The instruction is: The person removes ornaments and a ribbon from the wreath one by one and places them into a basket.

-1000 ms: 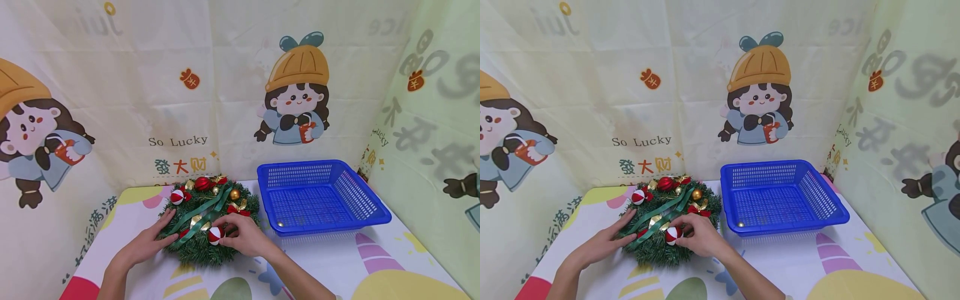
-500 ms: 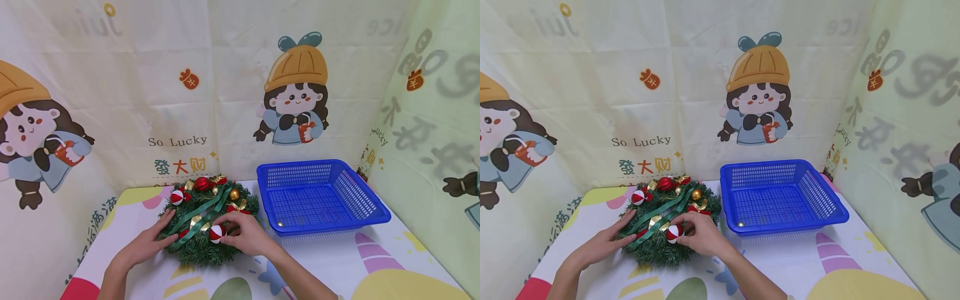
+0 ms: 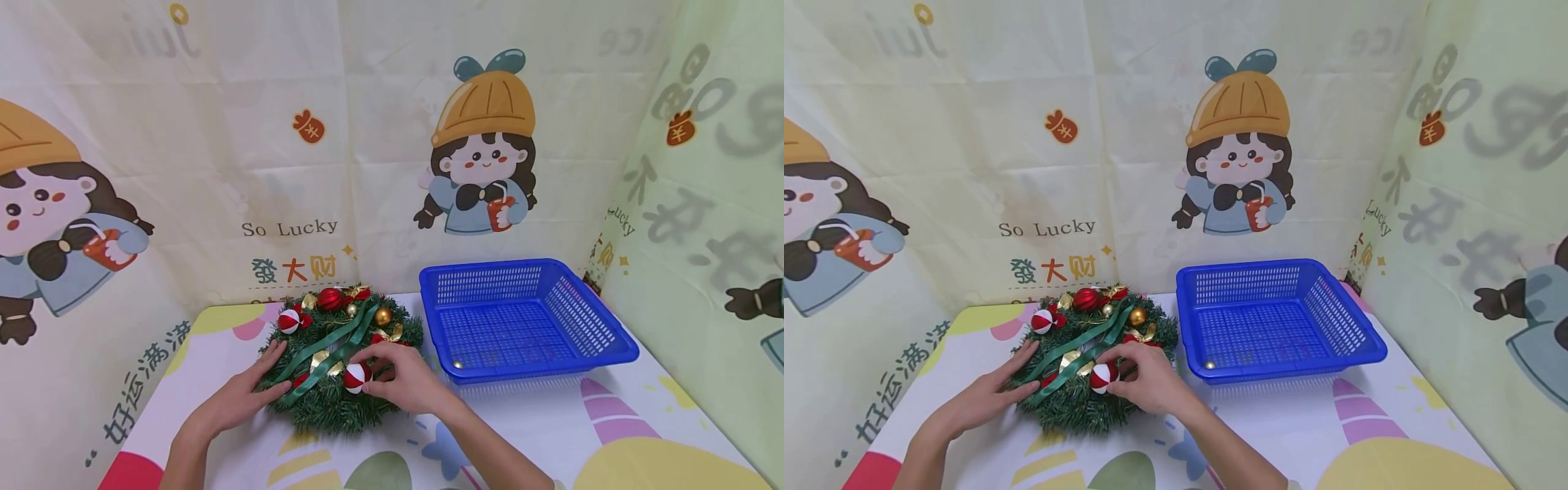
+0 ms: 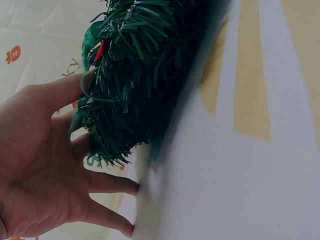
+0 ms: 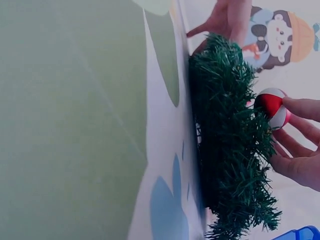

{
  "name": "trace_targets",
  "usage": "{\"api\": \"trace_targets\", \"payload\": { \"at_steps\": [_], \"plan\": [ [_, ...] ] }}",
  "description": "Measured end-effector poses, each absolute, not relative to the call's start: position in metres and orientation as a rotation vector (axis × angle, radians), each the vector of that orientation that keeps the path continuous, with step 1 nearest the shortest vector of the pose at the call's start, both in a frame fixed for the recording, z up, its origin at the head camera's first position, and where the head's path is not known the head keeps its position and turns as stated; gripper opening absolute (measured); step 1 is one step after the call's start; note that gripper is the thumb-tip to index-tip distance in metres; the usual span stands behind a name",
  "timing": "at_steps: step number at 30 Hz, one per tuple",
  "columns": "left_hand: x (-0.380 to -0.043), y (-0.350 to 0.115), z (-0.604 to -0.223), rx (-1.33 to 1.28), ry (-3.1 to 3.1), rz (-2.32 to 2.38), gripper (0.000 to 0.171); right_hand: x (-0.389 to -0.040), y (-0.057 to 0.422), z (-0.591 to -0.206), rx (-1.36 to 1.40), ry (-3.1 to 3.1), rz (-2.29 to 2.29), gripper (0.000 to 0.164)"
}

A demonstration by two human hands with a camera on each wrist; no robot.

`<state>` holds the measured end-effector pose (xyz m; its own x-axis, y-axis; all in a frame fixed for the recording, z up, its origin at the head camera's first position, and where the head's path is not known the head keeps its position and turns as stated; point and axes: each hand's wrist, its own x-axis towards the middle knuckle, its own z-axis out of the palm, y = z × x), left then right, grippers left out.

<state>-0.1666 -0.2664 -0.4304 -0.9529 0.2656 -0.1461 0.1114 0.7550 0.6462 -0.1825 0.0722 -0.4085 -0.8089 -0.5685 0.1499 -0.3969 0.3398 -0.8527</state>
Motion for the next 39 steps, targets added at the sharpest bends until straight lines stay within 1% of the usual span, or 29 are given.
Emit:
{"api": "trace_targets", "payload": {
  "at_steps": [39],
  "plan": [
    [-0.169,-0.268,-0.432,0.303,2.731,0.973,0.087,-0.194,0.093,-0.397,-0.85,2.448,-1.572,0.036]
  ]
}}
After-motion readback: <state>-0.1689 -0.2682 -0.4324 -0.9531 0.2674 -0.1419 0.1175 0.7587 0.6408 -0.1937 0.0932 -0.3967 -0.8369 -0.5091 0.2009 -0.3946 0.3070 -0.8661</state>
